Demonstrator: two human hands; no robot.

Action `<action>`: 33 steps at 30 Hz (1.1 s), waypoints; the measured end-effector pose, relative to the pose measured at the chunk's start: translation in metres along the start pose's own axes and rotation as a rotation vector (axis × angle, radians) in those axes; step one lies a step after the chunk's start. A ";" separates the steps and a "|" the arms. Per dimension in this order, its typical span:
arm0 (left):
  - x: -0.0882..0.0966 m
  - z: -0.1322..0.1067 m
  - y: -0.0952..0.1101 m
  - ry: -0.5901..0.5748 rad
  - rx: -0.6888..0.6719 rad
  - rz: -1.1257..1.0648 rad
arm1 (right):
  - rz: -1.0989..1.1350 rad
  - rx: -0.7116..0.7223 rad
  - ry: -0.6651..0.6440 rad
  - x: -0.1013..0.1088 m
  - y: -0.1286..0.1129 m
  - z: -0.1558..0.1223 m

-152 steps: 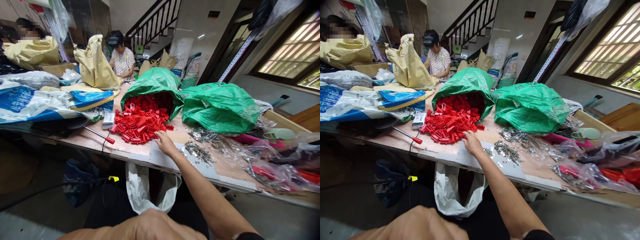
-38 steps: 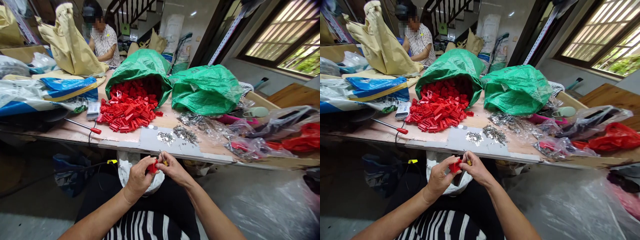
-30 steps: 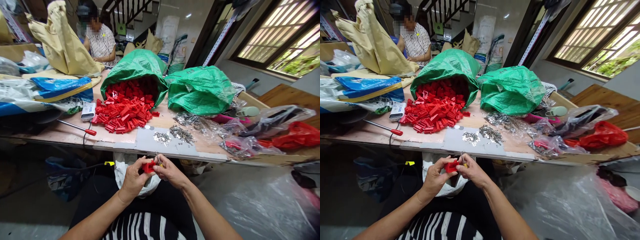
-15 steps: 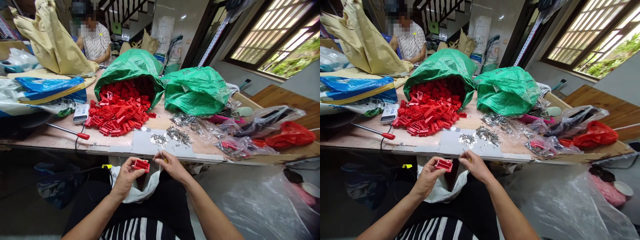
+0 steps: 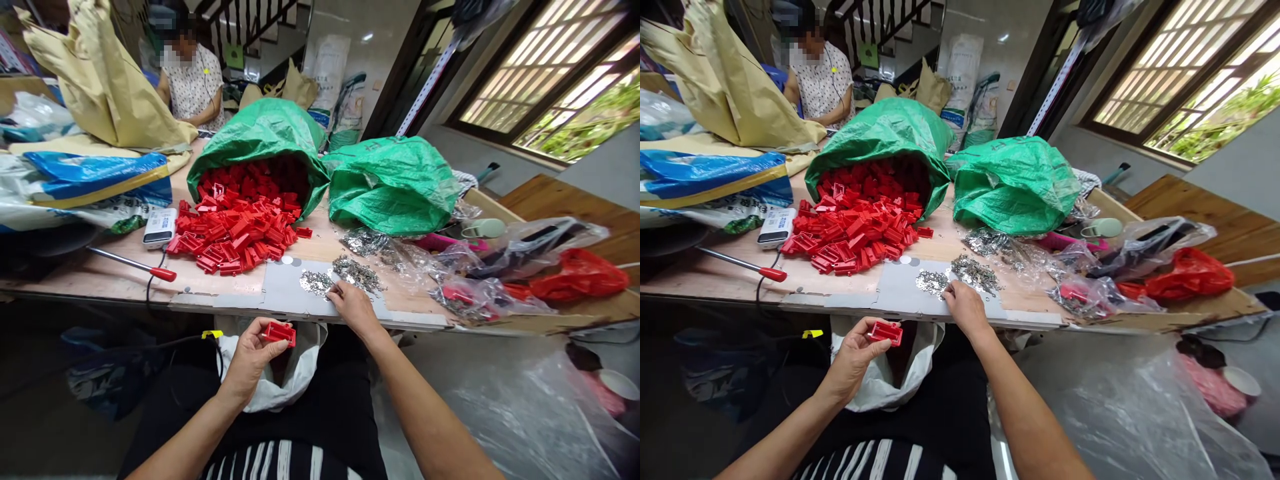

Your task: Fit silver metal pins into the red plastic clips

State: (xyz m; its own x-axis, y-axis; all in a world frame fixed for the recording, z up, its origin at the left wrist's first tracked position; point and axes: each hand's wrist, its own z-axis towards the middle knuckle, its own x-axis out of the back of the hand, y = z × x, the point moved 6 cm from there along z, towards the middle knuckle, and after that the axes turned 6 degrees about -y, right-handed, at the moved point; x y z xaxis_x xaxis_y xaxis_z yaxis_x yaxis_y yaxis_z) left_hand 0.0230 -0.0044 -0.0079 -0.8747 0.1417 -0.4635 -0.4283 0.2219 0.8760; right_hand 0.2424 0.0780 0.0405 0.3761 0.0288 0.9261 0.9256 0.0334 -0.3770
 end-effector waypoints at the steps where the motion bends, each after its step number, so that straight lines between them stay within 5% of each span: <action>1: 0.001 0.000 0.000 0.000 -0.004 0.000 | 0.014 0.003 -0.008 0.000 0.000 0.001; 13: -0.003 -0.002 -0.002 -0.019 -0.002 -0.005 | 0.022 0.146 -0.012 -0.005 -0.020 0.003; 22: 0.000 -0.004 0.000 0.011 -0.001 -0.031 | -0.026 0.117 -0.029 -0.010 -0.026 0.012; 28: -0.006 -0.003 0.006 -0.004 0.067 -0.174 | 0.268 0.169 -0.019 0.003 -0.028 -0.002; 33: -0.011 0.001 0.014 -0.025 0.041 -0.234 | 0.561 0.316 -0.178 0.007 -0.060 -0.029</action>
State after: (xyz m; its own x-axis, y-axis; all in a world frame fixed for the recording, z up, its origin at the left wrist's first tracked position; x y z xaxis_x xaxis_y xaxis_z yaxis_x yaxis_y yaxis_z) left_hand 0.0272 -0.0016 0.0091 -0.7463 0.1057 -0.6571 -0.6089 0.2904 0.7382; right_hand 0.1911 0.0471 0.0697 0.7590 0.2907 0.5825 0.5252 0.2553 -0.8118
